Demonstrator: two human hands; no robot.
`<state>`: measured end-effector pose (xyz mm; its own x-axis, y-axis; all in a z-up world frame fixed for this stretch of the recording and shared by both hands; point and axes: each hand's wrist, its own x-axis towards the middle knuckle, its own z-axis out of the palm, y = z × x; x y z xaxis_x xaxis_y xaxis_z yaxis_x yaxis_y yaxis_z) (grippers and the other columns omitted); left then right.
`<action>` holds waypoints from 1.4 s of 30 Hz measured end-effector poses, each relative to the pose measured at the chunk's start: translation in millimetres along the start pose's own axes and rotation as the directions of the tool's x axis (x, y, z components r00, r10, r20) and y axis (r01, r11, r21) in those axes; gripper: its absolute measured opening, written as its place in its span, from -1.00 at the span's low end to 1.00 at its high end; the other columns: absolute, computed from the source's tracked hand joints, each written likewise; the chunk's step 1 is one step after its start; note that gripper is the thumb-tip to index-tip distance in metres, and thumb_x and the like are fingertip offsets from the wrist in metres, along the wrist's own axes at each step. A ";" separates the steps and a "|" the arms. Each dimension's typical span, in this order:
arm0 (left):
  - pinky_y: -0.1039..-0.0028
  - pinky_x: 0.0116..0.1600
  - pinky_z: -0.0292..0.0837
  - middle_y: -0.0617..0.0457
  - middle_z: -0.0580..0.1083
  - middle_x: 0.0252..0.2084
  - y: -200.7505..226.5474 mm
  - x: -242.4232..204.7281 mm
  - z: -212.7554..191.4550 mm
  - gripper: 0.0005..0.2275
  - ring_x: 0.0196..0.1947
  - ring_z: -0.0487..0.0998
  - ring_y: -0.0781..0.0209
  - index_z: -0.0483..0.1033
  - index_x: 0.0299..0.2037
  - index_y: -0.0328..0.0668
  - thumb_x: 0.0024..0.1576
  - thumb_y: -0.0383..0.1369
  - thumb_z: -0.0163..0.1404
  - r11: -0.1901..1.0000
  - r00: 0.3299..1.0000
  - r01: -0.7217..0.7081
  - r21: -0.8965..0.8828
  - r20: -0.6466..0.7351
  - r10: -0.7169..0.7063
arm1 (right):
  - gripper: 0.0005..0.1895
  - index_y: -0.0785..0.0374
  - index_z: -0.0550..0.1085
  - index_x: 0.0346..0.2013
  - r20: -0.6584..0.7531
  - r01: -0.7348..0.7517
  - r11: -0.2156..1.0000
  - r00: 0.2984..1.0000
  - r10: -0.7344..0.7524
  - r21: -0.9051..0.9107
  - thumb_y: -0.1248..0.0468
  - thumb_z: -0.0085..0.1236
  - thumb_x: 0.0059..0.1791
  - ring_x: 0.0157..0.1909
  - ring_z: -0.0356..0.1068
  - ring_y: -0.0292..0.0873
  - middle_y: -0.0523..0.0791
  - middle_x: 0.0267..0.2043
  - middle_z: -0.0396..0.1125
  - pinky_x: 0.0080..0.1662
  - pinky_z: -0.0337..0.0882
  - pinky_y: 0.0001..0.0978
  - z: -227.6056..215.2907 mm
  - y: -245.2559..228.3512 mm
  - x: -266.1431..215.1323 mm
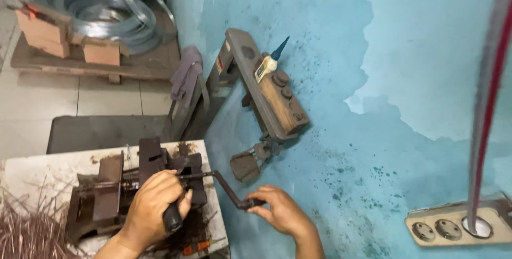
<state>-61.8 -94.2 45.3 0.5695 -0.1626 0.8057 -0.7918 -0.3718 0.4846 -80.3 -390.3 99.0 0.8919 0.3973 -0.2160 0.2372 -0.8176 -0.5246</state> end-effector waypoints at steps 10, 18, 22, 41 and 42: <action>0.28 -0.31 0.15 0.01 0.35 -0.59 -77.5 128.3 -19.1 -0.60 -0.49 0.32 0.07 0.23 -0.57 -0.11 0.26 -0.14 0.00 0.634 0.634 0.773 0.027 0.025 -0.773 | -0.70 0.07 0.57 -0.05 0.087 -0.138 0.989 0.987 0.132 0.056 0.08 0.25 -0.03 0.04 0.39 -0.15 -0.17 -0.07 0.44 0.06 0.32 -0.33 41.2 48.3 -13.6; -0.12 0.07 0.32 -0.47 0.43 0.07 -188.7 123.5 -6.2 -0.58 0.01 0.43 -0.57 0.24 0.17 -0.32 0.22 -0.22 -0.02 0.643 0.670 0.723 0.250 -0.030 -0.742 | -0.71 0.11 0.57 -0.14 -0.025 -0.085 0.996 0.996 0.084 -0.033 0.11 0.28 -0.11 -0.04 0.39 -0.03 -0.09 -0.14 0.44 0.01 0.32 -0.25 100.3 101.9 -1.6; -0.08 0.11 0.31 -0.36 0.45 0.07 -151.4 125.6 -28.8 -0.56 0.02 0.43 -0.45 0.18 0.33 -0.21 0.23 -0.35 -0.09 0.574 0.583 0.790 0.214 0.022 -0.812 | -0.74 0.11 0.54 -0.06 0.084 -0.211 0.976 0.973 0.215 -0.047 0.15 0.21 -0.02 0.01 0.32 -0.04 -0.11 -0.10 0.39 0.00 0.31 -0.18 99.2 83.3 2.4; -0.27 0.15 0.32 -0.14 0.50 0.11 -12.2 -53.0 -96.3 -0.78 0.05 0.48 -0.17 0.49 0.13 -0.14 0.35 -0.31 -0.07 0.354 0.339 0.905 0.234 0.105 -0.935 | -0.53 0.22 0.44 0.16 0.429 -0.056 0.998 0.901 0.064 -0.030 0.06 -0.05 0.03 0.10 0.42 0.07 0.05 0.15 0.41 0.05 0.42 -0.10 200.2 -30.9 72.7; -0.26 0.14 0.34 -0.12 0.52 0.09 -9.5 -68.9 -96.4 -0.80 0.04 0.49 -0.15 0.50 0.11 -0.11 0.35 -0.31 -0.06 0.261 0.248 0.939 0.224 0.082 -0.965 | -0.48 0.22 0.39 0.21 0.504 -0.023 0.999 0.863 0.037 -0.034 0.01 -0.12 0.06 0.09 0.43 0.10 0.07 0.17 0.40 0.05 0.43 -0.04 209.5 -51.2 75.7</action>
<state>-114.8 8.6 18.0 0.9237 0.2434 -0.2958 0.3780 -0.4543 0.8066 -105.6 -231.0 -62.9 0.5848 0.5222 -0.6207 0.2292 -0.8404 -0.4911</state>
